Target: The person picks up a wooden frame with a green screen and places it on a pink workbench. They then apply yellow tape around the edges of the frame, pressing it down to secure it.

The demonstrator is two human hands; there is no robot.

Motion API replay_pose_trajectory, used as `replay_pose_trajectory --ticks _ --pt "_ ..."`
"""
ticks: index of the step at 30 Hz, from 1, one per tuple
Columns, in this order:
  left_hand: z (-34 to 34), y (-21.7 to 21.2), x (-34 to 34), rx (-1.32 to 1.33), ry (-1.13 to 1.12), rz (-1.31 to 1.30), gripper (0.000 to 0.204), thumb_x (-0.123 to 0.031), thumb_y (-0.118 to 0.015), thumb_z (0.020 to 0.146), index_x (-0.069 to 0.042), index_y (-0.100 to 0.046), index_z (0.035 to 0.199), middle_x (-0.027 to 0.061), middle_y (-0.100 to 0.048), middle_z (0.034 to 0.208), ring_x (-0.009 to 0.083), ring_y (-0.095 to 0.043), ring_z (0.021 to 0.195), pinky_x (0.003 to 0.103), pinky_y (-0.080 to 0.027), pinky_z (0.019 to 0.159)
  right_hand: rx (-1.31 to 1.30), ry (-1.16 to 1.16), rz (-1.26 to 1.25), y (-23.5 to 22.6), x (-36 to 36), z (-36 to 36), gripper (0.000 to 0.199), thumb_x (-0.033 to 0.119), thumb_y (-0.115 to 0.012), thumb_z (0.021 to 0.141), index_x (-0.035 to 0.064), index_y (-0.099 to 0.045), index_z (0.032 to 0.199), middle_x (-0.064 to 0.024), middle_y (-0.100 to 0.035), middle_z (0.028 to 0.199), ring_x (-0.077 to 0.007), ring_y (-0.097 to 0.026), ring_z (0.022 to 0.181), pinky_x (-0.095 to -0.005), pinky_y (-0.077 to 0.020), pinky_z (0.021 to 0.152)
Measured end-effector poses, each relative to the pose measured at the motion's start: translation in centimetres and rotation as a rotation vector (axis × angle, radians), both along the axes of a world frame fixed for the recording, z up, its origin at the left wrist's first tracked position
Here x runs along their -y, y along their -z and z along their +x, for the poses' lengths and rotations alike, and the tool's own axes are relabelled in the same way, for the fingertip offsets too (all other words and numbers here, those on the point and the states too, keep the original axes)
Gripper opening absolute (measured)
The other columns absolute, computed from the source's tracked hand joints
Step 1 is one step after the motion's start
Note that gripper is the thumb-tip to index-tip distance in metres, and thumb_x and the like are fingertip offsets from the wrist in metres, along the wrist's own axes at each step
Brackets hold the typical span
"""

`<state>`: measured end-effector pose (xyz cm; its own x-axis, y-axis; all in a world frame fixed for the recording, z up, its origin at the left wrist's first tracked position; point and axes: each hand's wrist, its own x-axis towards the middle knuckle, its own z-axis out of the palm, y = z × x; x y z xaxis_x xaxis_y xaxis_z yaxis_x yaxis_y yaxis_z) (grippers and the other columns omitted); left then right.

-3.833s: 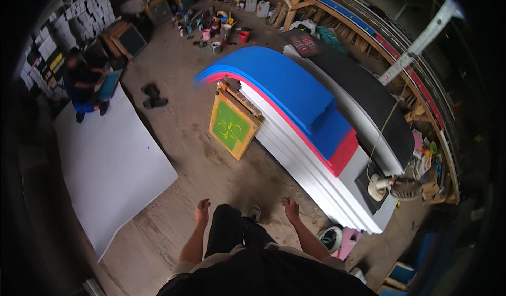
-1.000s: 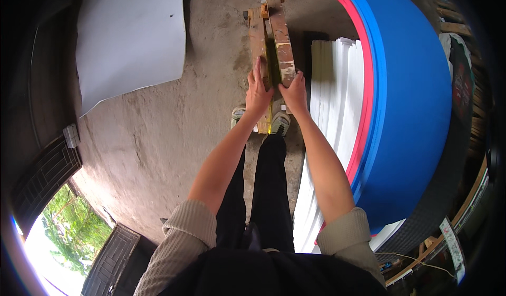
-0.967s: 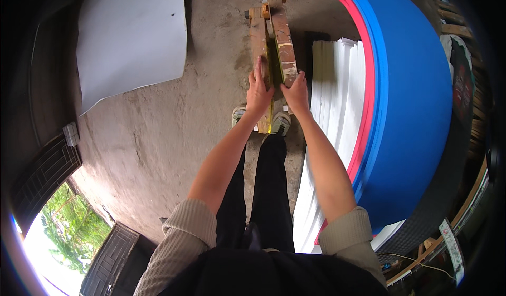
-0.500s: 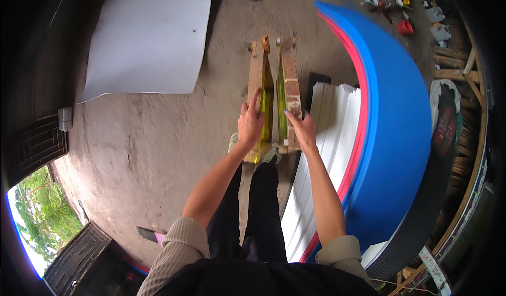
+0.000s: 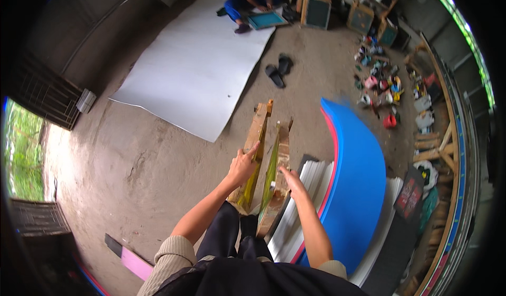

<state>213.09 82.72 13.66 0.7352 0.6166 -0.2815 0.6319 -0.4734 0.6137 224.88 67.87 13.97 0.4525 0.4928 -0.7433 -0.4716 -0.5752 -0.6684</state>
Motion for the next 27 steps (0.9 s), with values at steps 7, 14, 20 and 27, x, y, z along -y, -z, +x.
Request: replay_pose_trajectory --ticks 7,14,20,27 --pt "-4.1 -3.1 -2.5 0.033 -0.046 0.042 0.07 -0.009 -0.054 0.074 -0.034 -0.033 0.136 0.0273 -0.05 0.105 0.044 -0.058 0.086 0.045 -0.049 0.077 0.084 -0.074 0.115 -3.7 -0.8 -3.6 0.055 0.034 -0.063 0.079 -0.0056 -0.047 0.114 -0.0134 -0.053 0.108 -0.0192 -0.05 0.101 -0.0326 -0.0427 0.084" --pt "-11.4 -6.7 -6.7 0.087 -0.165 0.038 0.071 -0.008 -0.054 0.073 -0.033 -0.034 0.136 0.0283 -0.048 0.109 0.0447 -0.056 0.091 0.046 -0.047 0.081 0.175 -0.348 0.219 -8.4 -7.5 -6.8 0.057 0.028 -0.069 0.074 -0.0056 -0.046 0.114 -0.0145 -0.056 0.109 -0.0211 -0.053 0.101 -0.0313 -0.044 0.085" --pt "-20.5 -9.0 -14.2 0.18 -0.237 0.102 0.071 -0.008 -0.054 0.07 -0.032 -0.036 0.135 0.0256 -0.054 0.099 0.0398 -0.056 0.091 0.045 -0.045 0.084 0.327 -0.361 0.087 -10.9 -16.9 -11.2 0.046 0.027 -0.071 0.071 -0.0001 -0.05 0.101 -0.0091 -0.059 0.09 -0.0168 -0.06 0.081 -0.0307 -0.0502 0.067" --pt "-33.8 -11.4 -19.9 0.209 -0.471 0.091 0.073 -0.006 -0.054 0.07 -0.031 -0.035 0.136 0.0245 -0.053 0.104 0.0391 -0.056 0.094 0.044 -0.045 0.085 0.115 -0.625 0.218 -14.6 -28.1 -18.6 0.049 0.024 -0.072 0.069 -0.005 -0.049 0.1 -0.0098 -0.059 0.087 -0.0163 -0.06 0.071 -0.0295 -0.0514 0.059"
